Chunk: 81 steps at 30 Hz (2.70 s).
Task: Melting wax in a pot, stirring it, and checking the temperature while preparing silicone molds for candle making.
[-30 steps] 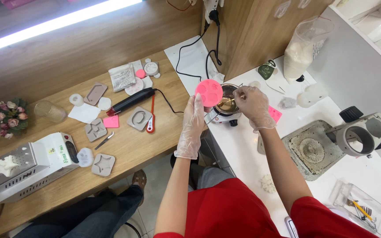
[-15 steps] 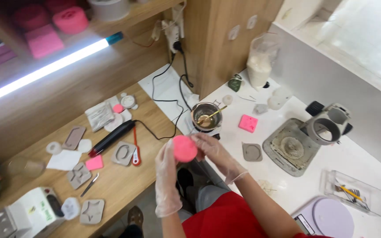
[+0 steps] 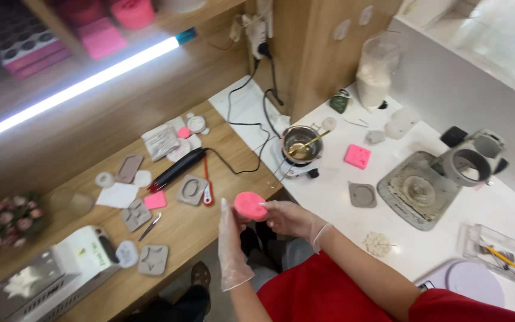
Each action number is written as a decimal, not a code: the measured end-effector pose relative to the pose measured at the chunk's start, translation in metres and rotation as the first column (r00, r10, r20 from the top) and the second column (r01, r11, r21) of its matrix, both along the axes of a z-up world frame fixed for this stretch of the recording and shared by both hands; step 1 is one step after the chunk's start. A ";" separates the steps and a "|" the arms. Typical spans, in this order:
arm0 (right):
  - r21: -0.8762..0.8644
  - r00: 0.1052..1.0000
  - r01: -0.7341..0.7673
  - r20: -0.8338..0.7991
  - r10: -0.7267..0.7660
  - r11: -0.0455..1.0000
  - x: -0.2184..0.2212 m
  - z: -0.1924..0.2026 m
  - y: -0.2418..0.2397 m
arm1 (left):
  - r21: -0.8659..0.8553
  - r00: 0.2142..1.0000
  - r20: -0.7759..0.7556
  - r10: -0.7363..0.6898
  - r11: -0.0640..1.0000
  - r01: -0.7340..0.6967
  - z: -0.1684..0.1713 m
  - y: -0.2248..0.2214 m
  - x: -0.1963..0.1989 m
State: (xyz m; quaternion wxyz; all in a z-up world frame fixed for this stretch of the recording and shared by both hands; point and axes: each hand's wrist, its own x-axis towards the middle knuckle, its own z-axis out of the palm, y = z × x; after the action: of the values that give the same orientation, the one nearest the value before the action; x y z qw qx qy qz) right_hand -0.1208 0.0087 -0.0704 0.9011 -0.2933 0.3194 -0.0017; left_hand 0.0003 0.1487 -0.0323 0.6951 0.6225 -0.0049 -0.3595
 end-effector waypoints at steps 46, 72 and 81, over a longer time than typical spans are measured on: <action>-0.372 0.970 -0.011 -0.231 -0.081 0.928 -0.008 -0.107 0.010 | 0.255 0.998 -0.022 0.058 0.966 -0.051 -0.134 0.037 0.013; -0.523 0.944 0.013 -0.275 -0.183 0.852 -0.110 0.105 -0.062 | 0.677 0.855 -0.034 -0.517 0.618 0.400 -0.029 0.022 -0.014; -0.965 0.801 0.211 0.078 -0.593 0.158 -0.183 0.170 -0.196 | 0.667 0.925 0.200 -0.324 0.736 0.114 -0.151 0.007 -0.032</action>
State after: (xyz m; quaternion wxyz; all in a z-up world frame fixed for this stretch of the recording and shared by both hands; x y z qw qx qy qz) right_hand -0.3041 -0.1873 0.0997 0.4448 -0.6633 0.4619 -0.3858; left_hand -0.0318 0.1562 -0.1832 0.3819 0.8649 -0.0619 -0.3198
